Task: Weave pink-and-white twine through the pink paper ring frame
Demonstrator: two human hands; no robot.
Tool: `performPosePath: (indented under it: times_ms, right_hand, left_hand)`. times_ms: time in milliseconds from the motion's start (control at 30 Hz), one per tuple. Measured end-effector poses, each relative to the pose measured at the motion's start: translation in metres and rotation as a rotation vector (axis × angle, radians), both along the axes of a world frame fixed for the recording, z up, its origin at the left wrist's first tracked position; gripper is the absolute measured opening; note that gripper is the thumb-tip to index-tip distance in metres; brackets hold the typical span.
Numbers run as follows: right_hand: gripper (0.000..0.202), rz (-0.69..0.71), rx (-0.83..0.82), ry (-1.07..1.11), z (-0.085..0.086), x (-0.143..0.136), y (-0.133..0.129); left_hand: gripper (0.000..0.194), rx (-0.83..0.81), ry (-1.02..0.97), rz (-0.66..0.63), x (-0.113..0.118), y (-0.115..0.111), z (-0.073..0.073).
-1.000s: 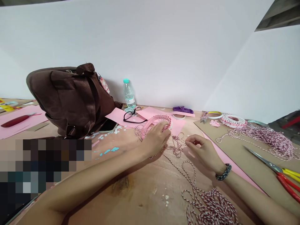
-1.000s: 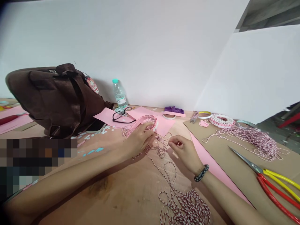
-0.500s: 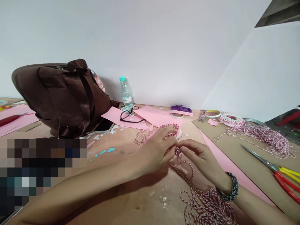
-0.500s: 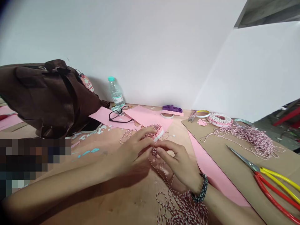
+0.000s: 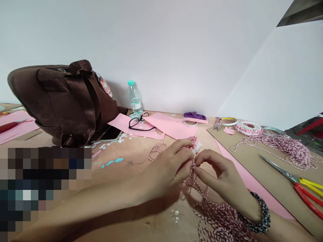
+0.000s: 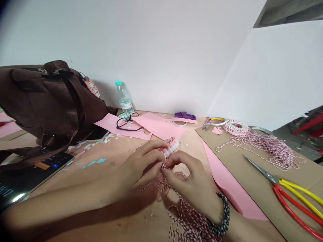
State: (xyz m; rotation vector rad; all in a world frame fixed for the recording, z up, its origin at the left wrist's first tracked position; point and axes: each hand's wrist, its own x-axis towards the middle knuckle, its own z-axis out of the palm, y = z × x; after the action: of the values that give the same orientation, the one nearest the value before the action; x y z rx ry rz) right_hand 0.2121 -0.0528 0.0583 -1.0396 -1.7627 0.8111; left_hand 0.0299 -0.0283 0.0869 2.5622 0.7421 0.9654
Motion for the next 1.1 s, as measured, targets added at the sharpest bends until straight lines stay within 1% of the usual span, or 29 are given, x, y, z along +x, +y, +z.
performPosePath:
  times_ms: [133, 267, 333, 400, 467, 567, 633, 700, 767, 867, 933, 967, 1033, 1100]
  right_hand:
    - [0.013, -0.072, 0.142, -0.124, 0.005, -0.003, -0.005]
    - [0.013, -0.087, 0.292, -0.204, 0.006, -0.003, -0.007]
    - [0.016, -0.08, 0.334, -0.217, 0.006, -0.003, -0.008]
    - [0.018, -0.059, 0.331, -0.216, 0.006, -0.002, -0.008]
    - [0.017, -0.031, 0.289, -0.203, 0.008, 0.0, -0.008]
    - [0.01, -0.002, 0.237, -0.172, 0.01, 0.003, -0.006]
    - [0.004, -0.004, 0.217, -0.137, 0.011, 0.004, -0.004]
    - [0.002, -0.01, 0.161, -0.088, 0.01, 0.003, -0.002]
    - [0.006, 0.008, 0.052, -0.009, 0.008, 0.0, 0.0]
    - [0.014, 0.093, -0.136, 0.158, 0.003, -0.003, 0.0]
    - [0.016, 0.135, -0.249, 0.218, -0.002, -0.004, 0.001]
    - [0.017, 0.136, -0.292, 0.211, -0.005, -0.004, 0.001]
    - [0.023, 0.112, -0.337, 0.131, -0.012, -0.002, 0.004]
    - [0.025, 0.078, -0.309, 0.015, -0.019, 0.002, 0.008]
  left_hand:
    - [0.012, -0.002, 0.005, -0.012, 0.001, -0.003, 0.003]
    - [0.012, 0.023, 0.011, -0.035, 0.002, -0.003, 0.003]
    - [0.013, 0.03, 0.013, -0.046, 0.002, -0.003, 0.003]
    - [0.013, 0.022, 0.024, -0.049, 0.002, -0.002, 0.002]
    - [0.013, 0.014, 0.031, -0.036, 0.001, -0.002, 0.002]
    - [0.013, 0.019, 0.028, -0.009, 0.0, 0.0, 0.002]
    - [0.013, 0.028, 0.021, 0.004, 0.0, 0.002, 0.002]
    - [0.013, 0.028, 0.02, 0.016, 0.0, 0.003, 0.002]
    - [0.014, 0.015, 0.019, 0.03, 0.0, 0.004, 0.002]
    - [0.015, -0.001, 0.009, 0.052, 0.0, 0.005, 0.0]
    - [0.014, 0.005, 0.018, 0.061, 0.0, 0.006, -0.002]
    - [0.014, 0.017, 0.028, 0.063, 0.0, 0.006, -0.004]
    - [0.015, 0.053, 0.062, 0.07, 0.001, 0.008, -0.007]
    - [0.016, 0.105, 0.112, 0.087, 0.004, 0.012, -0.014]
